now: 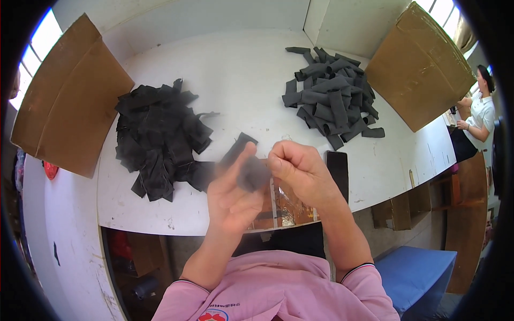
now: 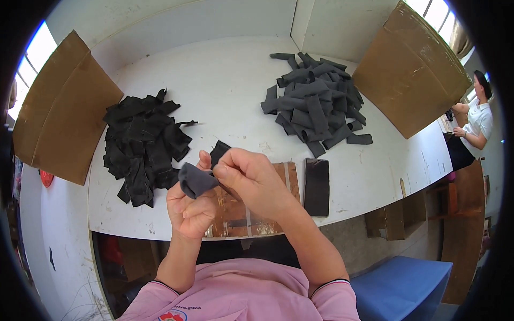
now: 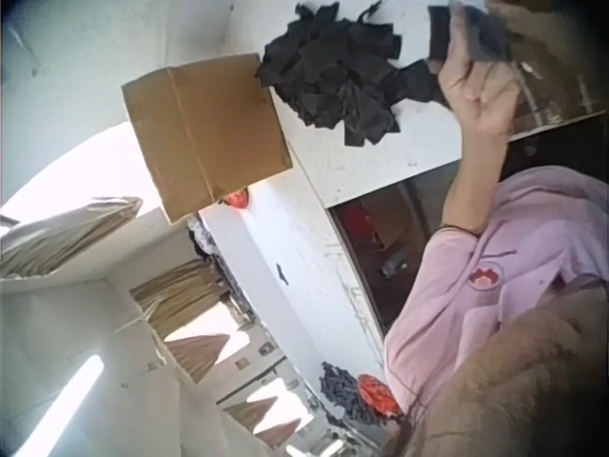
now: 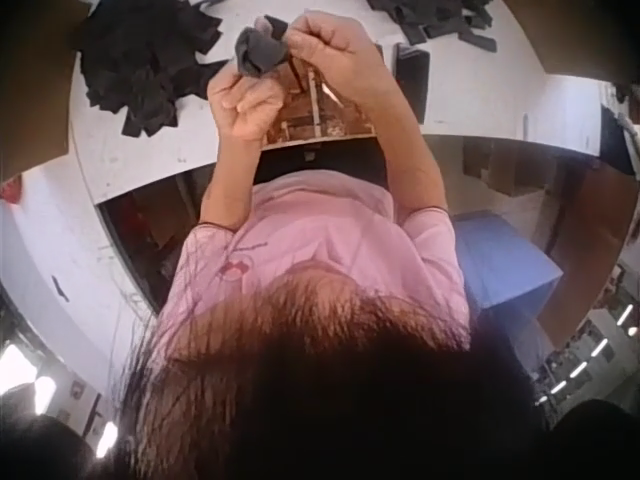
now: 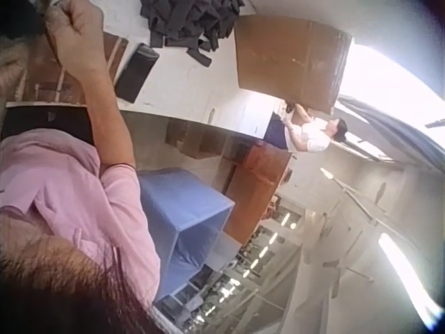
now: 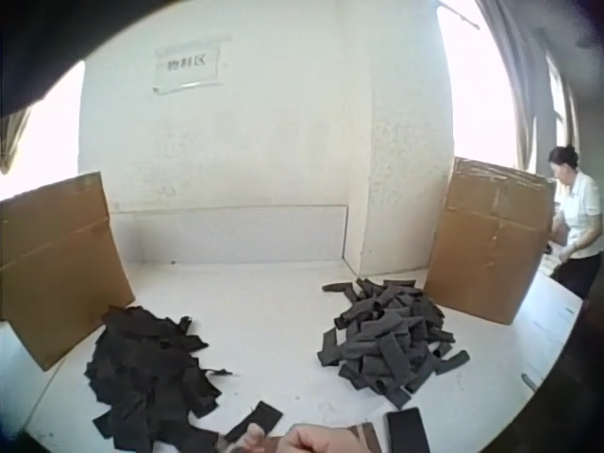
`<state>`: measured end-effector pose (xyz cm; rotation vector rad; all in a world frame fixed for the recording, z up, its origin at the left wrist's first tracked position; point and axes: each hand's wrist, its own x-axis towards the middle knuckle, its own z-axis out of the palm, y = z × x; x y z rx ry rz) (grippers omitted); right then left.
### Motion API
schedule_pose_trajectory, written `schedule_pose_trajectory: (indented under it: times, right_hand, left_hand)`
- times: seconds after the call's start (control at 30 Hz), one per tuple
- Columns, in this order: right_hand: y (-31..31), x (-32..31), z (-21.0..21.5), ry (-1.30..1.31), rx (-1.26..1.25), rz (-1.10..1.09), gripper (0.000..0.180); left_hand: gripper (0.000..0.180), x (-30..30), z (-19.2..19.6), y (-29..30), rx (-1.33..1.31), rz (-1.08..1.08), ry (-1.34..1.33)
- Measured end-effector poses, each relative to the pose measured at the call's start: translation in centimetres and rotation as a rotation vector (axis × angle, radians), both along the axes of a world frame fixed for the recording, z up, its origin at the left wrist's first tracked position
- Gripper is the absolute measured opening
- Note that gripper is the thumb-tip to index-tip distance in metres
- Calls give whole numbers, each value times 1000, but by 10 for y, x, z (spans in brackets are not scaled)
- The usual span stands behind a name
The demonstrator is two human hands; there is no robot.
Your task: The recorder is folding small pieces of black material, likely rubber or fabric, at a workbench.
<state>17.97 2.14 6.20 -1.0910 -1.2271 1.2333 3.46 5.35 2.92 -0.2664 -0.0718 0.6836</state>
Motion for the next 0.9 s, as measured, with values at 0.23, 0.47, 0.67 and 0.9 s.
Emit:
schedule_pose_trajectory:
  times: [0.23,0.47,0.67,0.9]
  right_hand:
    - [-10,5,-53,276,-122,-21,20]
    - [-12,14,-35,0,-121,-34,20]
    - [-22,7,-2,-765,533,-237,23]
    - [-15,9,-25,-1010,597,-193,24]
  left_hand:
    - [40,-1,-28,-10,445,22,439]
    - [11,4,4,-2,1530,616,1241]
    - [10,6,-4,-4,1433,898,1200]
    - [11,4,-23,-11,1184,743,1173]
